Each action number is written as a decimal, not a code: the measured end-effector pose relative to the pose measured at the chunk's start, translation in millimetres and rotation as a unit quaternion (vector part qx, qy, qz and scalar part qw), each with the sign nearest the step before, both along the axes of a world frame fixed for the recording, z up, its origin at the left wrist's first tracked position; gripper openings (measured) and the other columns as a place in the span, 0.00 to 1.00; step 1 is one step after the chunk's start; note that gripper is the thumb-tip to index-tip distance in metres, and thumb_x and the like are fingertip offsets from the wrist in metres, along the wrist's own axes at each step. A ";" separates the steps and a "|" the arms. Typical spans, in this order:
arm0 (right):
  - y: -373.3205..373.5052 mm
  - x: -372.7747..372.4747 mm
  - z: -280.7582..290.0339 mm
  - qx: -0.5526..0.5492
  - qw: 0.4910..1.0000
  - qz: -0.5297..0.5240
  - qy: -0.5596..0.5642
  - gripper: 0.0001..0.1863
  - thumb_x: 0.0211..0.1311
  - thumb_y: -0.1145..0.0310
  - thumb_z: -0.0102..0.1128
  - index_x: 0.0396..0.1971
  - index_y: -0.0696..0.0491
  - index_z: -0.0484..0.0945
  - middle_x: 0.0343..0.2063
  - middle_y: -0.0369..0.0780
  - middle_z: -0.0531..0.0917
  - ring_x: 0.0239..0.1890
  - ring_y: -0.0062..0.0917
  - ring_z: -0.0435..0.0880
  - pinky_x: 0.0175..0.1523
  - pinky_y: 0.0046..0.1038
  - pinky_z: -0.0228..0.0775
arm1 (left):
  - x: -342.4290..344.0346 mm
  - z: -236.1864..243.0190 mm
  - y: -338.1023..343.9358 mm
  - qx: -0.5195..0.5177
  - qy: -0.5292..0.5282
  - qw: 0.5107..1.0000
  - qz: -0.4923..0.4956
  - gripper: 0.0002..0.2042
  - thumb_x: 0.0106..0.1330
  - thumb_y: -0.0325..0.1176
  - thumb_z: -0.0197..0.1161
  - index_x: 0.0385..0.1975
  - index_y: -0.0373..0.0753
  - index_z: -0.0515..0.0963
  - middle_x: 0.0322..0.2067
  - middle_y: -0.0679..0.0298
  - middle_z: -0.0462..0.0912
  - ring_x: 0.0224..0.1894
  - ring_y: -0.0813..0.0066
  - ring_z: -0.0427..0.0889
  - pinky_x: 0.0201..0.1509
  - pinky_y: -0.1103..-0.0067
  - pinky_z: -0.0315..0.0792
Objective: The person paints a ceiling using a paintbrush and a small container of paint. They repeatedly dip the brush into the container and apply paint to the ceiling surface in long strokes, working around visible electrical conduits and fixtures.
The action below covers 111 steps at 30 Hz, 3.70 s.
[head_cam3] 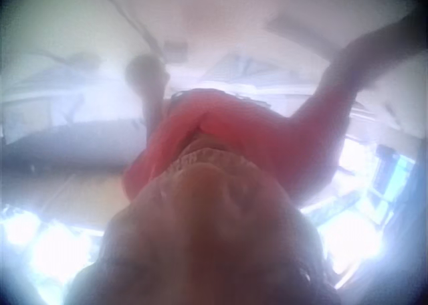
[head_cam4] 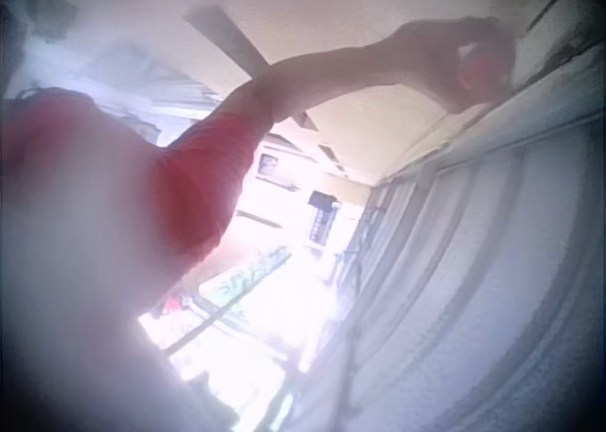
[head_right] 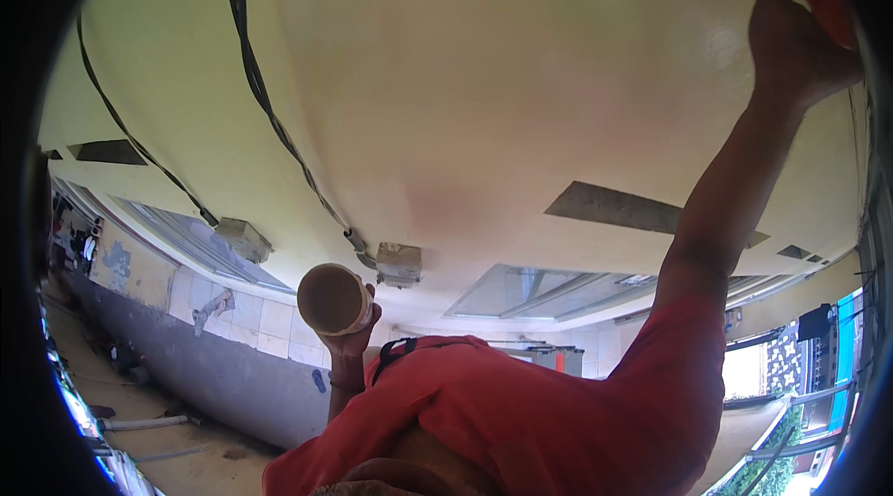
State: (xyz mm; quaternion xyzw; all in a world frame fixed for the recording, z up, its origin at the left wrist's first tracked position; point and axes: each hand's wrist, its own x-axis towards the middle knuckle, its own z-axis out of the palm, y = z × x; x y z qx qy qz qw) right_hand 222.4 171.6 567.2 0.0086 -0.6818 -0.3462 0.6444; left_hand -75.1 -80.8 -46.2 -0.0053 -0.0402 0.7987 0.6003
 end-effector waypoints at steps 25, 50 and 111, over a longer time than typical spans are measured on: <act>23.9 12.0 -10.9 -0.162 0.925 0.227 0.259 0.11 0.65 0.76 0.80 0.43 0.64 0.90 0.38 0.43 0.93 0.37 0.26 0.93 0.43 0.29 0.91 | 2.5 22.0 22.6 -0.063 -0.009 0.998 0.013 0.31 0.75 0.64 0.57 0.69 0.50 0.78 0.60 0.55 0.86 0.62 0.38 0.83 0.53 0.50 0.77; 24.4 -167.1 24.3 -0.245 0.901 0.342 0.107 0.07 0.67 0.77 0.77 0.33 0.57 0.85 0.27 0.32 0.88 0.27 0.15 0.83 0.33 0.22 0.74 | 11.2 35.9 26.7 -0.056 0.007 0.998 -0.015 0.30 0.74 0.63 0.58 0.67 0.50 0.80 0.59 0.55 0.86 0.61 0.41 0.82 0.54 0.51 0.78; -7.4 -168.6 -200.7 0.095 0.985 -0.107 -0.092 0.07 0.53 0.72 0.73 0.32 0.47 0.85 0.39 0.41 0.85 0.40 0.33 0.89 0.39 0.30 0.85 | 5.8 17.2 22.2 -0.034 0.030 0.998 -0.035 0.35 0.73 0.69 0.61 0.71 0.53 0.76 0.65 0.57 0.82 0.68 0.42 0.76 0.52 0.52 0.75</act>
